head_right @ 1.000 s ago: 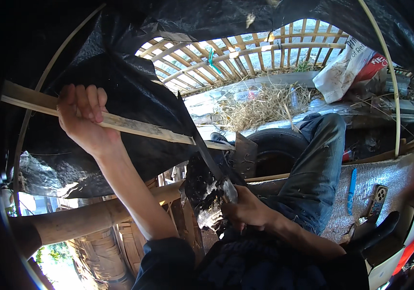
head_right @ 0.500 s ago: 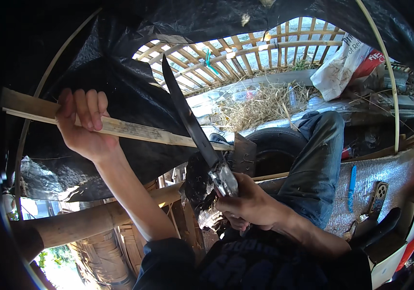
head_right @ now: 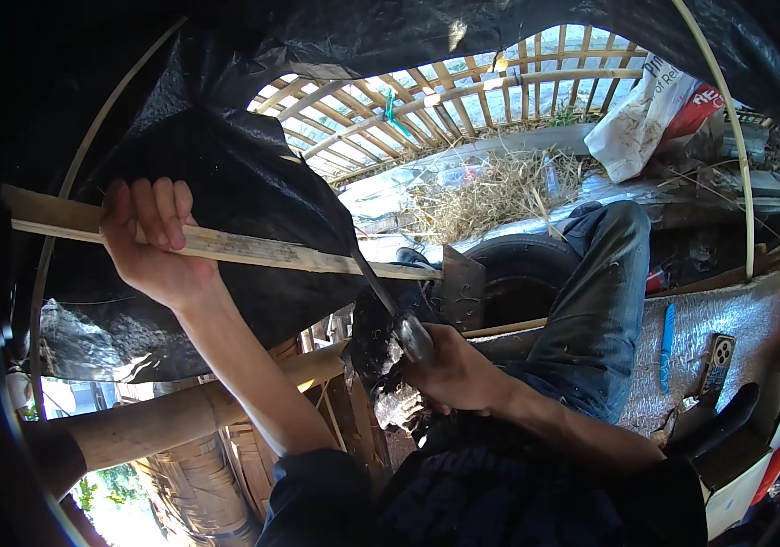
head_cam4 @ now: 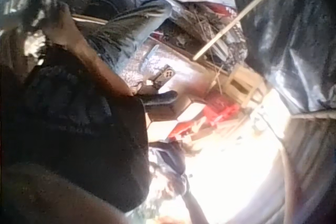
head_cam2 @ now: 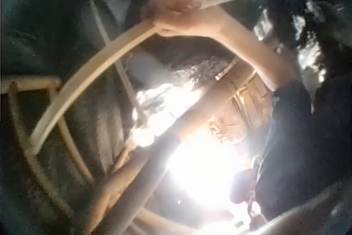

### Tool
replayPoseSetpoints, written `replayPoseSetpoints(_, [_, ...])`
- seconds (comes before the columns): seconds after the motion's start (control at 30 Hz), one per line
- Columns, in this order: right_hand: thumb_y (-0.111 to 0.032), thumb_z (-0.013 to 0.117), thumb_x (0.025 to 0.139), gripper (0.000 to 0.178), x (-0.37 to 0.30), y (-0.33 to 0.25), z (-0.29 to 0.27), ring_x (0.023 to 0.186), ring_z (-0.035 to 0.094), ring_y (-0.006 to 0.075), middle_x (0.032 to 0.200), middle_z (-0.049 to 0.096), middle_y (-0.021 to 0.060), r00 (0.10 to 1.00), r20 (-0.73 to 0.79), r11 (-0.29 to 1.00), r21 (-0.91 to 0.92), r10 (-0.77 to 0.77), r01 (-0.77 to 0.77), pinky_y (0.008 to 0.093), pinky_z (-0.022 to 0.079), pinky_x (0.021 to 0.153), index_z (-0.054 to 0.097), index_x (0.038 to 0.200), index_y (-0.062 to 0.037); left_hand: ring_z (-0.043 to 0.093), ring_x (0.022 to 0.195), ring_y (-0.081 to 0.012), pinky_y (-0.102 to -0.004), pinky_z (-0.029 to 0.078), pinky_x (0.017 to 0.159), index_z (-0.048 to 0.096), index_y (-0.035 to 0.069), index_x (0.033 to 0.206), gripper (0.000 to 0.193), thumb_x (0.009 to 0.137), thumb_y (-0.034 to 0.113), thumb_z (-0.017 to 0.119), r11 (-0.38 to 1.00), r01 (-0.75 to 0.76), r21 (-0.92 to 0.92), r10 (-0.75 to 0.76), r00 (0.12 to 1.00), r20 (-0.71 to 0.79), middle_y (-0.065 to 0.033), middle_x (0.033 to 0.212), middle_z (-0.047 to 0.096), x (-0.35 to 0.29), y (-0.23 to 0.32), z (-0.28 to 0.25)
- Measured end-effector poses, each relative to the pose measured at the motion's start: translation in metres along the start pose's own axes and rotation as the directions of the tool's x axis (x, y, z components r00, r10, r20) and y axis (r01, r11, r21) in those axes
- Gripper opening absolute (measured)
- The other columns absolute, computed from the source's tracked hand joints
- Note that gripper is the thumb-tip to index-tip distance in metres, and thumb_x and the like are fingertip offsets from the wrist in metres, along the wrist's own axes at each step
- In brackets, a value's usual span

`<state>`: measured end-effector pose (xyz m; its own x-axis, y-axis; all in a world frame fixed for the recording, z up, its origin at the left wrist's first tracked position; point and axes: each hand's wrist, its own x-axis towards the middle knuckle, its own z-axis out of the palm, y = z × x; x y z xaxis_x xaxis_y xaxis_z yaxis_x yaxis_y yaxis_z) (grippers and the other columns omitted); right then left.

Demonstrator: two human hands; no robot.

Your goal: Using a machete to shave and trim a thin strip of bamboo or wood.

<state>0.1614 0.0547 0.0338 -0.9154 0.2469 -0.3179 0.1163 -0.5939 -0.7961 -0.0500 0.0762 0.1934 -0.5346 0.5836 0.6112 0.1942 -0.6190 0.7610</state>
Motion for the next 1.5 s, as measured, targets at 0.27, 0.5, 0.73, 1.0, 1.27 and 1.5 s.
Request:
replayPoseSetpoints(0.27, [-0.010, 0.059, 0.081, 0.059, -0.006, -0.025, 0.011, 0.045, 0.050, 0.0091, 0.082, 0.054, 0.0129, 0.997, -0.032, 0.998, -0.021, 0.063, -0.064, 0.0244, 0.041, 0.040, 0.026, 0.125, 0.0097, 0.018, 0.038, -0.0052, -0.0211, 0.019, 0.043, 0.036, 0.011, 0.064, 0.024, 0.087, 0.013, 0.040, 0.999, -0.026, 0.030, 0.027, 1.000, -0.015, 0.0032, 0.044, 0.023, -0.002, 0.000, 0.002])
replayPoseSetpoints(0.5, [-0.011, 0.058, 0.082, 0.064, -0.019, -0.041, 0.008, 0.049, 0.053, 0.0125, 0.084, 0.055, 0.0143, 0.998, -0.019, 0.943, -0.330, -0.059, 0.049, 0.0272, 0.045, 0.047, 0.018, 0.127, 0.0092, 0.019, 0.037, -0.0043, -0.0212, 0.018, 0.040, 0.042, 0.007, 0.063, 0.018, 0.081, 0.008, 0.044, 0.983, -0.091, 0.159, 0.114, 0.983, -0.144, 0.0025, 0.044, 0.023, -0.001, 0.000, 0.007])
replayPoseSetpoints(0.73, [-0.009, 0.061, 0.077, 0.051, -0.013, -0.013, 0.025, 0.088, 0.056, 0.0183, 0.095, 0.056, 0.0170, 0.992, 0.088, 0.990, -0.119, 0.086, -0.075, 0.0300, 0.046, 0.076, 0.036, 0.118, 0.0101, 0.018, 0.040, -0.0050, -0.0217, 0.019, 0.041, 0.039, 0.009, 0.057, 0.025, 0.080, 0.011, 0.050, 0.915, -0.030, 0.401, 0.209, 0.888, -0.410, 0.0032, 0.045, 0.025, 0.004, -0.006, 0.014])
replayPoseSetpoints(1.0, [-0.002, 0.059, 0.078, 0.055, -0.019, -0.036, 0.033, 0.102, 0.051, 0.0156, 0.109, 0.052, 0.0135, 0.960, -0.117, 0.964, -0.108, -0.254, 0.242, 0.0279, 0.042, 0.089, 0.029, 0.124, 0.0078, 0.021, 0.041, -0.0062, -0.0227, 0.018, 0.041, 0.040, 0.005, 0.061, 0.022, 0.081, 0.006, 0.048, 0.918, -0.014, 0.397, 0.196, 0.885, -0.422, 0.0020, 0.049, 0.024, 0.006, -0.005, 0.019])
replayPoseSetpoints(1.27, [-0.003, 0.059, 0.077, 0.038, -0.005, -0.007, 0.037, 0.079, 0.054, 0.0111, 0.086, 0.055, 0.0086, 0.972, -0.039, 0.965, 0.116, -0.232, 0.235, 0.0263, 0.046, 0.065, 0.044, 0.111, 0.0062, 0.019, 0.041, -0.0062, -0.0227, 0.019, 0.041, 0.039, 0.008, 0.063, 0.021, 0.082, 0.007, 0.048, 0.945, -0.016, 0.326, 0.166, 0.884, -0.437, 0.0030, 0.049, 0.022, 0.015, -0.011, 0.011])
replayPoseSetpoints(1.5, [-0.010, 0.062, 0.078, 0.063, -0.021, -0.028, 0.017, 0.104, 0.047, 0.0169, 0.111, 0.047, 0.0171, 0.983, -0.151, 0.969, -0.237, -0.104, 0.066, 0.0285, 0.041, 0.087, 0.027, 0.126, 0.0098, 0.019, 0.038, -0.0051, -0.0220, 0.020, 0.042, 0.035, 0.010, 0.061, 0.025, 0.083, 0.009, 0.046, 0.998, 0.020, 0.051, -0.016, 0.997, -0.070, 0.0030, 0.045, 0.022, 0.014, -0.010, -0.006])
